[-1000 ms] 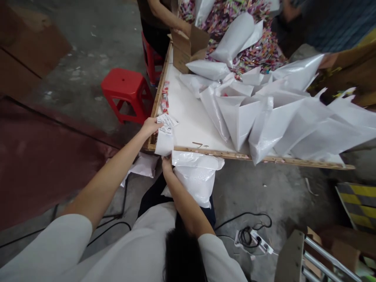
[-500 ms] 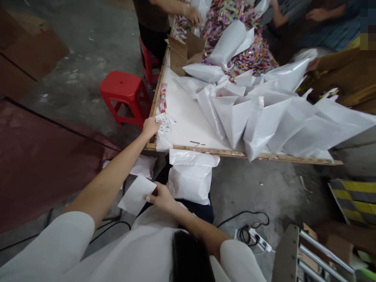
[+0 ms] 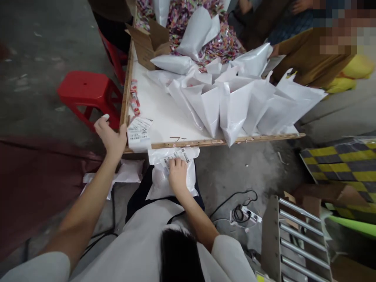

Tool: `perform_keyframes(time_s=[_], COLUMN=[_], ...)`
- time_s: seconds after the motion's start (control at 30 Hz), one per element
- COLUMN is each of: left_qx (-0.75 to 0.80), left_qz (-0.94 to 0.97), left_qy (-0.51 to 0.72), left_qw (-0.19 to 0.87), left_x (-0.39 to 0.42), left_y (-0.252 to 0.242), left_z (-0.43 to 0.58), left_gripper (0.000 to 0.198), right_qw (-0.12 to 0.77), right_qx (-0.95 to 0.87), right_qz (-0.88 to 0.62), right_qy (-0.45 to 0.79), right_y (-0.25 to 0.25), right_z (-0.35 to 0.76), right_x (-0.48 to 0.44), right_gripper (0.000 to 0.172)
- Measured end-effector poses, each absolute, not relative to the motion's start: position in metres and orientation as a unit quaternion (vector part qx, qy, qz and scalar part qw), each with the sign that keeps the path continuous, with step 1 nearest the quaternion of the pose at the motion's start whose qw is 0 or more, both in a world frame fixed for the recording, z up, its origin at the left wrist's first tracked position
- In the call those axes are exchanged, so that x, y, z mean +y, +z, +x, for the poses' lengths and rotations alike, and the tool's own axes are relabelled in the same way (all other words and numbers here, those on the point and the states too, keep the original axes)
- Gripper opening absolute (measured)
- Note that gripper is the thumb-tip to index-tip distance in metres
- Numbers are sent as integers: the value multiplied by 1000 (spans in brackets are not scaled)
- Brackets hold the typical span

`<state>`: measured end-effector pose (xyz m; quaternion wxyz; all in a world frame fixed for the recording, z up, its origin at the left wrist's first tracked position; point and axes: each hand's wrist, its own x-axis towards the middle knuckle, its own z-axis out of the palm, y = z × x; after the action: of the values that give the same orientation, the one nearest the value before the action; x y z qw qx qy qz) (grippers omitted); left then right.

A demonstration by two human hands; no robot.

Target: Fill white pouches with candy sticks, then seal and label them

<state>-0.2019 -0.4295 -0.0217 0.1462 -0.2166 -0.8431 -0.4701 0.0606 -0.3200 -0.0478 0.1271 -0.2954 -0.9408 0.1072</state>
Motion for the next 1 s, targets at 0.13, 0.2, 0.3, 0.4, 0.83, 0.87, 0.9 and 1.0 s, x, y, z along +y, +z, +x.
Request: perform_keyframes(time_s=[0.13,0.2,0.3,0.4,0.83,0.87,0.9,1.0], left_qx=[-776,-742,-750,-785,-722,-717,-714,-715], left_qz=[-447,-545,-565,-523,-113,-123,-130,-145], left_qy=[-432,-392,-334,-309,-590,-604,-620,-644], left_qw=[107,13,-86,-125,-343,-326,-299,-230], left_x=[-437,-437,-441,-460,-460,-460,-460,-454], left_y=[-30,-42,-68,-97,-100,-96,-94,-96], left_z=[-98,-54,-22,-22,-6,-4,-2,-4], left_gripper=[43,41,45,43,60,60,60,57], right_qw=[45,-3,-61,-81,187,205,224,263], right_qx=[-961,-972,-968,-944,-701,-707,-716,-766], right_qz=[-235,-160,-128,-237,-462,-459,-454,-429], right_qy=[140,173,208,216,510,497,480,401], right_y=[-49,-41,-41,-64,-97,-94,-90,-80], right_z=[62,76,96,114,93,97,103,120], right_x=[-341,-339,-318,-280,-241,-243,-246,-253], right_gripper=[46,63,72,69,82,82,80,76])
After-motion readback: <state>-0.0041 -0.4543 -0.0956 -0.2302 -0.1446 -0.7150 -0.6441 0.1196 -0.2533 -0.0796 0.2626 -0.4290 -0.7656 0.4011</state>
